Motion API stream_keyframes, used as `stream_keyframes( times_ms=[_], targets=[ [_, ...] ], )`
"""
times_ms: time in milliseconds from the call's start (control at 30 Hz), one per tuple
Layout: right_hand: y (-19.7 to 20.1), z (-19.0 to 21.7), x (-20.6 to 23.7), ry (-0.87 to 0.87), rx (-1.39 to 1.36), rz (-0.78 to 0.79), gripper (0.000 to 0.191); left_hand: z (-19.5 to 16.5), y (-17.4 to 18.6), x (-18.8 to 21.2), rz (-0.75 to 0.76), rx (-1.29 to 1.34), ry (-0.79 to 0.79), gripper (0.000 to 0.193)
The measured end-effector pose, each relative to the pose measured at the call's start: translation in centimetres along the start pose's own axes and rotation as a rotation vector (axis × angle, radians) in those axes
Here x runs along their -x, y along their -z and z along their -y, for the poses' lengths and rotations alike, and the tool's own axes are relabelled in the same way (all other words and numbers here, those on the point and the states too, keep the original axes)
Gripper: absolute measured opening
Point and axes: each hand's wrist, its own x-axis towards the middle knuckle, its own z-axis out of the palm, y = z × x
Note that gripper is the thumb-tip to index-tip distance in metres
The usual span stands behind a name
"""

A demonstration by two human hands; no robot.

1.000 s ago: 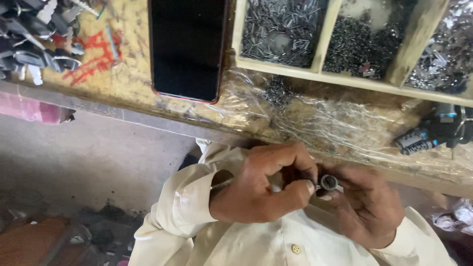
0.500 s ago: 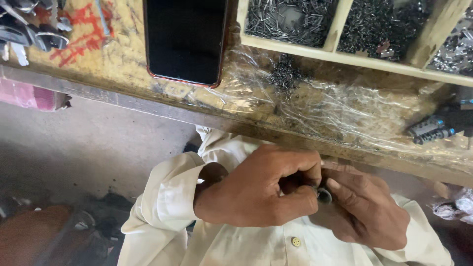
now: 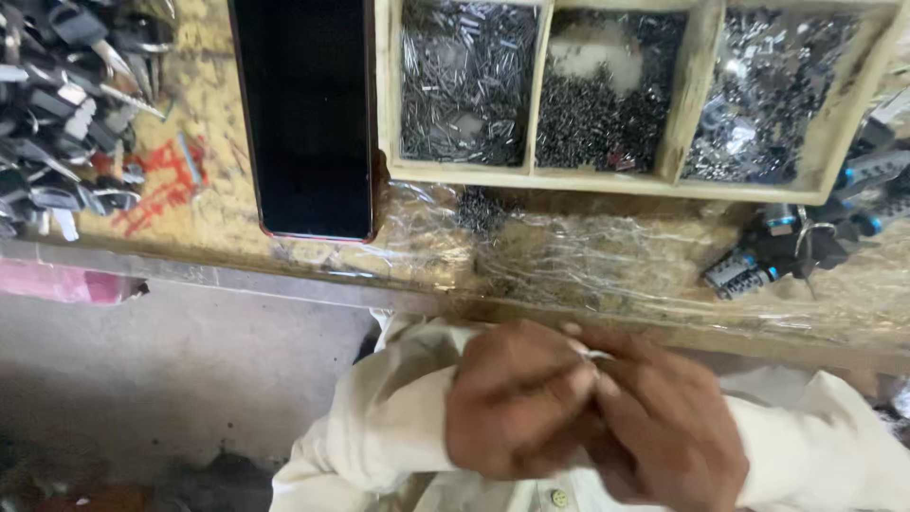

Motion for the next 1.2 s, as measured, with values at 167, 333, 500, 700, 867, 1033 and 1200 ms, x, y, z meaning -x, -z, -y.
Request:
stream_keyframes(
  times_ms=[167, 333, 500, 700, 867, 1033, 1200],
  targets=[
    [8.7, -6.5, -7.0, 0.203, 0.449, -0.197, 0.019, 1.0, 0.6, 5.1, 0.033, 0.941, 0.710, 0.018],
    [11.6, -12.4, -16.6, 0.448, 0.709, -0.215, 0.012, 3.0, 0.8, 5.5, 0.177, 0.138, 0.345, 0.019],
    [11.0, -12.5, -18.6, 0.205, 0.550, -0.033, 0.014, 3.5, 0.6, 3.9, 0.182, 0.154, 0.442, 0.016],
    [11.8, -12.5, -15.3, 0.145, 0.253, -0.202, 0.007, 2.8, 1.4, 3.2, 0.223, 0.199, 0.466, 0.017],
    [9.9, -6.8, -7.7, -0.140, 0.193, -0.056, 0.028, 2.5, 1.6, 3.5, 0.150, 0.205, 0.409, 0.017],
    [6.5, -4.2, -3.0, -0.086, -0.269, 0.148, 0.014, 1.8, 1.2, 4.0, 0.078, 0.130, 0.438, 0.011],
    [2.0, -6.4, 0.8, 0.051, -0.229, -0.105, 0.018, 1.3, 1.1, 4.0, 0.063, 0.013, 0.348, 0.015]
  ],
)
